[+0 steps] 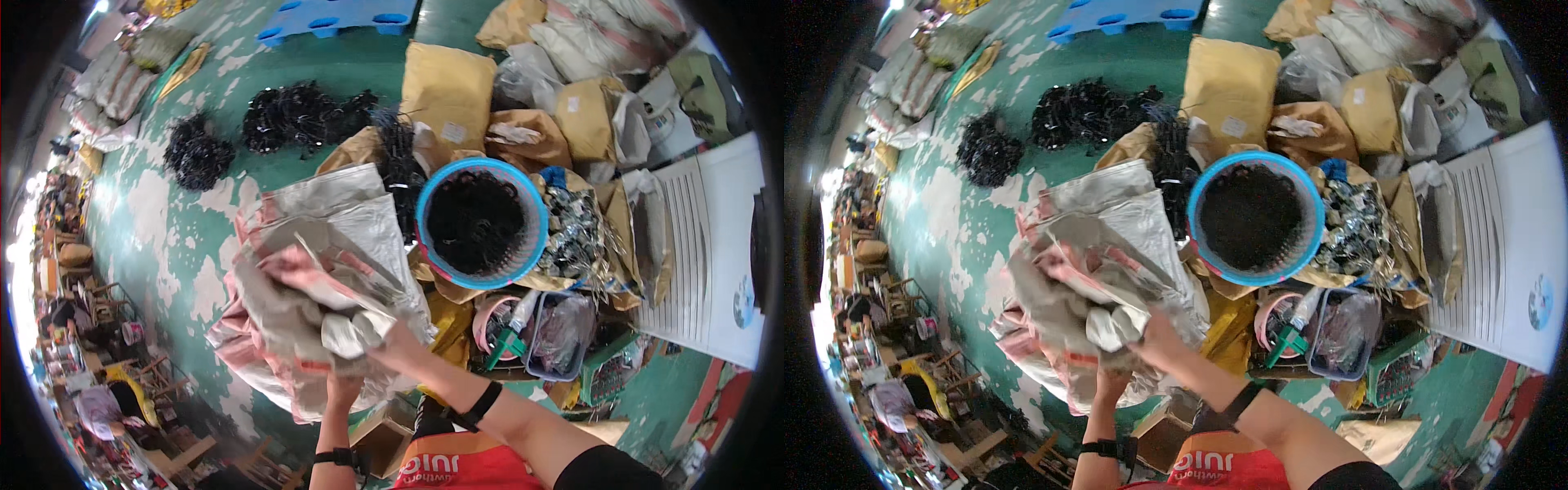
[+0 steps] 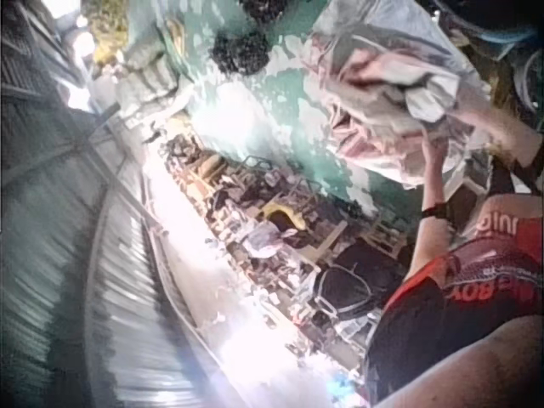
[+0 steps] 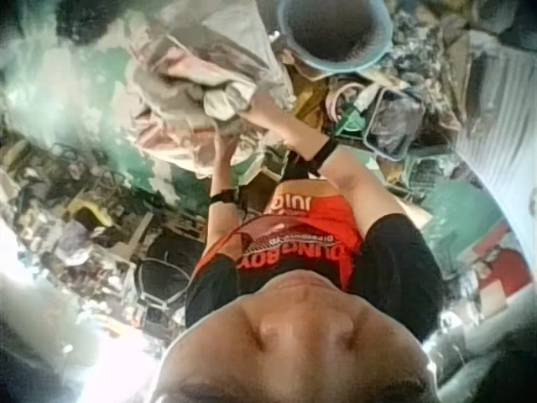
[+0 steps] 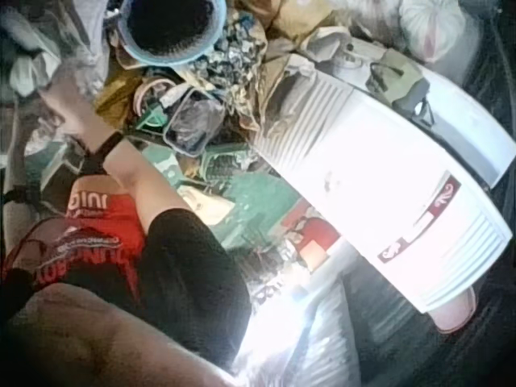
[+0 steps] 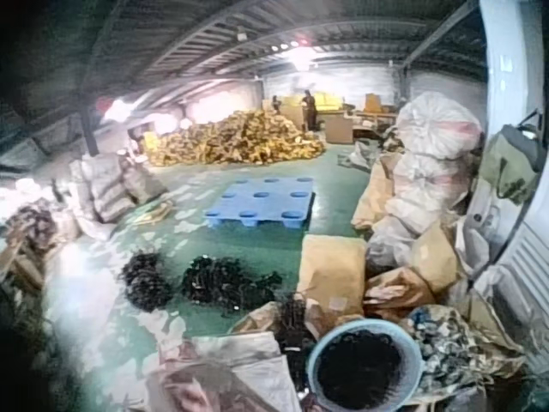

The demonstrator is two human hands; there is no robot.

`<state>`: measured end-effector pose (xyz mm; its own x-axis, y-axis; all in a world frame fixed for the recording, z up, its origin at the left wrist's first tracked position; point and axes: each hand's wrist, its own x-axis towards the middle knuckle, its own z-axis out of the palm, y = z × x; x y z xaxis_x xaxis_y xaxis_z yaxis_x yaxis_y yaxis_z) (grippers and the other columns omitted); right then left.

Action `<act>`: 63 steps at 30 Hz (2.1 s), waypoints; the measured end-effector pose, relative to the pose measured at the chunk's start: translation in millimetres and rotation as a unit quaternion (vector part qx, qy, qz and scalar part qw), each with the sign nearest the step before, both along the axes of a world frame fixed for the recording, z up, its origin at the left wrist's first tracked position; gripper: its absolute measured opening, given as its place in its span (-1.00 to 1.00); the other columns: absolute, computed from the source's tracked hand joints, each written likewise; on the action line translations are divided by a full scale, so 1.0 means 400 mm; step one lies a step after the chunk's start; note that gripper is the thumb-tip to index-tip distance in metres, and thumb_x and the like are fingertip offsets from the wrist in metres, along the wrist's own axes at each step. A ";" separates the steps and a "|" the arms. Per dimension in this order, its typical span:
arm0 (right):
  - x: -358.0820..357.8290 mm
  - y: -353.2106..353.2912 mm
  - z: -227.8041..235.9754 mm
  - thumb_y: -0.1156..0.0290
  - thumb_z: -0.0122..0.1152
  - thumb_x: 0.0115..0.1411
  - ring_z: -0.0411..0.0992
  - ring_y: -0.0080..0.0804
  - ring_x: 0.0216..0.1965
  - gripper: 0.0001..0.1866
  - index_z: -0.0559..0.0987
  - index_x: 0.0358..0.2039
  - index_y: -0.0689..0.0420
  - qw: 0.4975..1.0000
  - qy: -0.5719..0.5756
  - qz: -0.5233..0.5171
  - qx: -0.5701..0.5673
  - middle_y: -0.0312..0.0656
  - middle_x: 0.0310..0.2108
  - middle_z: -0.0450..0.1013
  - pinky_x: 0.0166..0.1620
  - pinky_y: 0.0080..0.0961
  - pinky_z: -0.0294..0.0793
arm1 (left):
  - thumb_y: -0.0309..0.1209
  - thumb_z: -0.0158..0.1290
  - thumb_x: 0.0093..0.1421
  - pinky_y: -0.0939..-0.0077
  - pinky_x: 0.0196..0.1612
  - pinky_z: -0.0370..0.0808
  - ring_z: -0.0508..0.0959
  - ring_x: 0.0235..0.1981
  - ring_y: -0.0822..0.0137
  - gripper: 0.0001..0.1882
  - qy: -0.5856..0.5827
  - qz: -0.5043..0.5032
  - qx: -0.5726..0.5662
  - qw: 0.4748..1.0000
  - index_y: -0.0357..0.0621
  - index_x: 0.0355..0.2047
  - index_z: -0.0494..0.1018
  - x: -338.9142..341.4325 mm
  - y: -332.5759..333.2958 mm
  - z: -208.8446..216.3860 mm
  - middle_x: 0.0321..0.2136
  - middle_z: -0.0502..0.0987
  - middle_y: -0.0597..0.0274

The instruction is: Assembling and organizing power cords and electronic components in a workshop environment.

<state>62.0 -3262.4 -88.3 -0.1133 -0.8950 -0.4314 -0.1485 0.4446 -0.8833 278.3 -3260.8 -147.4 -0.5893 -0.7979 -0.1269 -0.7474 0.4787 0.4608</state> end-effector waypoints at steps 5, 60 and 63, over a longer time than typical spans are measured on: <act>-0.296 0.150 -0.118 0.27 0.25 0.00 0.43 -0.38 -0.22 -0.40 0.34 0.04 0.23 0.972 -0.101 -0.211 0.025 -0.11 -0.15 0.42 -0.25 -0.52 0.42 | -0.36 0.18 -0.16 0.17 -0.03 0.36 0.29 0.02 -0.13 -0.21 0.018 0.166 0.143 0.976 -0.09 0.11 0.11 -0.129 -0.063 -0.004 0.07 0.15 -0.23; -0.084 1.450 0.184 0.68 0.11 -0.09 0.40 -0.16 -0.12 -0.37 0.21 0.06 0.15 0.625 -0.352 -0.696 0.045 -0.06 -0.13 0.37 -0.01 -0.28 0.43 | -0.24 0.20 -0.01 0.36 -0.06 0.40 0.40 -0.03 0.18 -0.24 -0.028 -0.001 0.531 0.847 -0.31 0.12 0.13 -0.430 0.551 0.257 0.02 0.31 -0.06; -0.093 1.525 0.200 0.64 0.13 -0.08 0.41 -0.24 -0.13 -0.41 0.27 0.04 0.18 0.656 -0.383 -0.650 -0.002 -0.09 -0.13 0.40 -0.01 -0.34 0.41 | -0.32 0.22 -0.04 0.39 -0.15 0.43 0.46 -0.16 0.25 -0.36 -0.048 0.047 0.590 0.805 -0.28 0.02 0.25 -0.453 0.690 0.286 -0.11 0.41 0.04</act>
